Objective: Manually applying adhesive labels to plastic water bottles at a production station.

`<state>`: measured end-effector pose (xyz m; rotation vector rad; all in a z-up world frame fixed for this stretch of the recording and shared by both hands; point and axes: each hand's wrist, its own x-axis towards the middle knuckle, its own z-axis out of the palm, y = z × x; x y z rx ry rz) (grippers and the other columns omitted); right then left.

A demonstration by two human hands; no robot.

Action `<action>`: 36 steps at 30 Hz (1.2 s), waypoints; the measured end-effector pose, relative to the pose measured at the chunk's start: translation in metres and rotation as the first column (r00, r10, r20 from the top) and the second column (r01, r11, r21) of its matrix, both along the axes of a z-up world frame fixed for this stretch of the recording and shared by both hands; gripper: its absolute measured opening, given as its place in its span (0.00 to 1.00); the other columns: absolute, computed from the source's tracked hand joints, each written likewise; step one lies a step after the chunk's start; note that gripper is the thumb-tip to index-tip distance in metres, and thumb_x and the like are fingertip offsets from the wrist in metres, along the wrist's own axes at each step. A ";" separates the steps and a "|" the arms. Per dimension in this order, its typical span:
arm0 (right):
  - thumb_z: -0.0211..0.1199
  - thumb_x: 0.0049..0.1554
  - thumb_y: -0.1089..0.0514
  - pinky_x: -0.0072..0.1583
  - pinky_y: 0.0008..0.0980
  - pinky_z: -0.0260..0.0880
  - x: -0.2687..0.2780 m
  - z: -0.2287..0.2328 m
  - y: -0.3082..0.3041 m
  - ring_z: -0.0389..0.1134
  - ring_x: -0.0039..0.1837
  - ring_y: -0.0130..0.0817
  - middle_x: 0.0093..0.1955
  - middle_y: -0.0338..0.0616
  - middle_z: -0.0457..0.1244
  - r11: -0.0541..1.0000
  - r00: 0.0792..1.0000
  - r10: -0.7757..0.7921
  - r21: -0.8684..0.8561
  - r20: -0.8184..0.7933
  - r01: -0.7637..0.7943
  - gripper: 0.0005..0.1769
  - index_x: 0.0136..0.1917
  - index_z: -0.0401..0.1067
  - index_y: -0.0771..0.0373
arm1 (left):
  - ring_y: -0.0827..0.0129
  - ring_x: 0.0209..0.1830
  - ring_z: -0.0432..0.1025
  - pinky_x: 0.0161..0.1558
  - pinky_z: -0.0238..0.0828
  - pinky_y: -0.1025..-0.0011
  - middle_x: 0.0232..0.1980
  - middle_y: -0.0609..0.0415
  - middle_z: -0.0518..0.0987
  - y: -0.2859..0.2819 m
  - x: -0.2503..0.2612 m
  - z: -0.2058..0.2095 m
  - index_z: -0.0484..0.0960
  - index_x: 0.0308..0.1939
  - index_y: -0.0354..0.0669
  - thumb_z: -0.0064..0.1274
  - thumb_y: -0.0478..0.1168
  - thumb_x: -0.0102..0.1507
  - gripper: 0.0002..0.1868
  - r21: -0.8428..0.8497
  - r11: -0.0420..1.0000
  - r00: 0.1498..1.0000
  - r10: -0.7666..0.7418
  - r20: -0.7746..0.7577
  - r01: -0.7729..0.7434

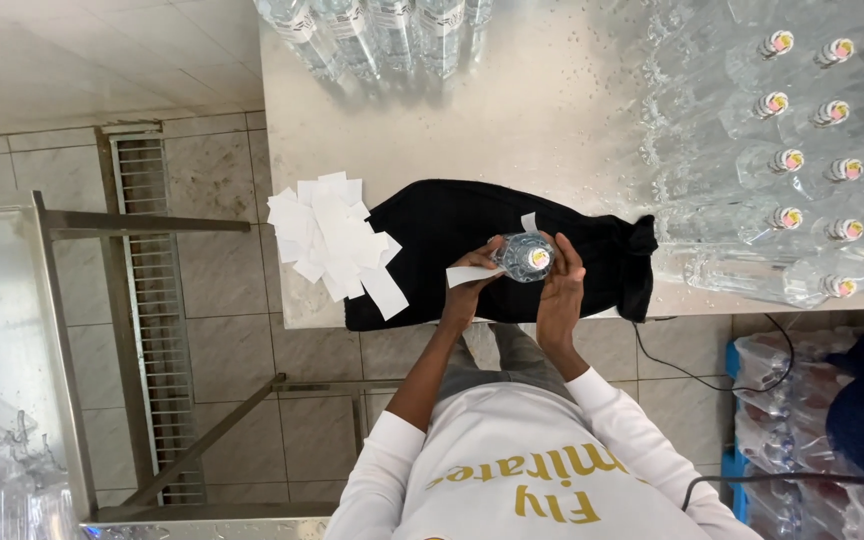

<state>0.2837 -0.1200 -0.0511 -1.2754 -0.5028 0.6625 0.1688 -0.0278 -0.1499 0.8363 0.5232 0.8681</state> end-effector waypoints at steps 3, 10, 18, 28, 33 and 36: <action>0.26 0.72 0.25 0.80 0.44 0.56 0.007 -0.001 0.007 0.60 0.82 0.46 0.80 0.63 0.59 1.000 1.000 0.024 0.011 0.007 -0.024 0.49 0.83 0.55 0.67 | 0.46 0.80 0.65 0.77 0.66 0.49 0.72 0.35 0.79 -0.001 0.003 0.002 0.84 0.42 0.32 0.66 0.22 0.64 0.07 -0.002 1.000 1.000 0.011 0.000 -0.011; 0.25 0.71 0.23 0.68 0.36 0.73 0.037 0.002 0.023 0.71 0.68 0.37 0.70 0.60 0.66 0.991 0.990 0.133 0.007 -0.046 -0.133 0.49 0.87 0.48 0.60 | 0.45 0.79 0.67 0.74 0.69 0.48 0.71 0.35 0.80 -0.002 0.001 0.016 0.85 0.42 0.31 0.64 0.21 0.65 0.06 0.011 1.000 1.000 0.023 -0.017 -0.023; 0.20 0.70 0.22 0.81 0.57 0.53 0.062 -0.024 0.047 0.76 0.62 0.47 0.53 0.59 0.73 0.931 0.927 0.356 0.044 0.113 -0.363 0.56 0.82 0.56 0.71 | 0.47 0.79 0.67 0.74 0.68 0.48 0.71 0.37 0.80 -0.006 0.006 0.011 0.86 0.44 0.33 0.62 0.23 0.68 0.05 -0.006 0.998 0.998 0.065 0.003 -0.065; 0.32 0.65 0.14 0.79 0.59 0.57 0.076 -0.046 0.000 0.58 0.82 0.60 0.82 0.69 0.56 0.850 0.856 0.517 -0.124 0.005 -0.513 0.62 0.86 0.49 0.69 | 0.48 0.80 0.65 0.67 0.74 0.56 0.76 0.36 0.73 -0.030 0.002 0.039 0.60 0.81 0.40 0.68 0.31 0.67 0.43 -0.198 0.960 0.980 0.193 -0.049 -0.199; 0.89 0.42 0.57 0.87 0.51 0.33 0.088 -0.039 -0.007 0.36 0.91 0.48 0.93 0.54 0.38 0.588 0.679 0.718 -0.389 -0.153 -0.710 0.82 0.92 0.33 0.57 | 0.61 0.66 0.76 0.69 0.76 0.60 0.64 0.43 0.81 -0.095 -0.018 0.029 0.77 0.63 0.38 0.56 0.32 0.73 0.14 -0.106 0.877 0.838 0.402 -0.369 -0.468; 0.90 0.41 0.58 0.88 0.52 0.36 0.081 -0.061 0.024 0.42 0.90 0.55 0.89 0.62 0.46 0.620 0.651 0.751 -0.456 0.111 -0.638 0.74 0.88 0.46 0.68 | 0.50 0.88 0.51 0.86 0.43 0.54 0.84 0.38 0.64 -0.112 0.011 0.119 0.64 0.81 0.39 0.57 0.36 0.72 0.34 0.046 0.961 0.920 0.276 -0.278 -0.274</action>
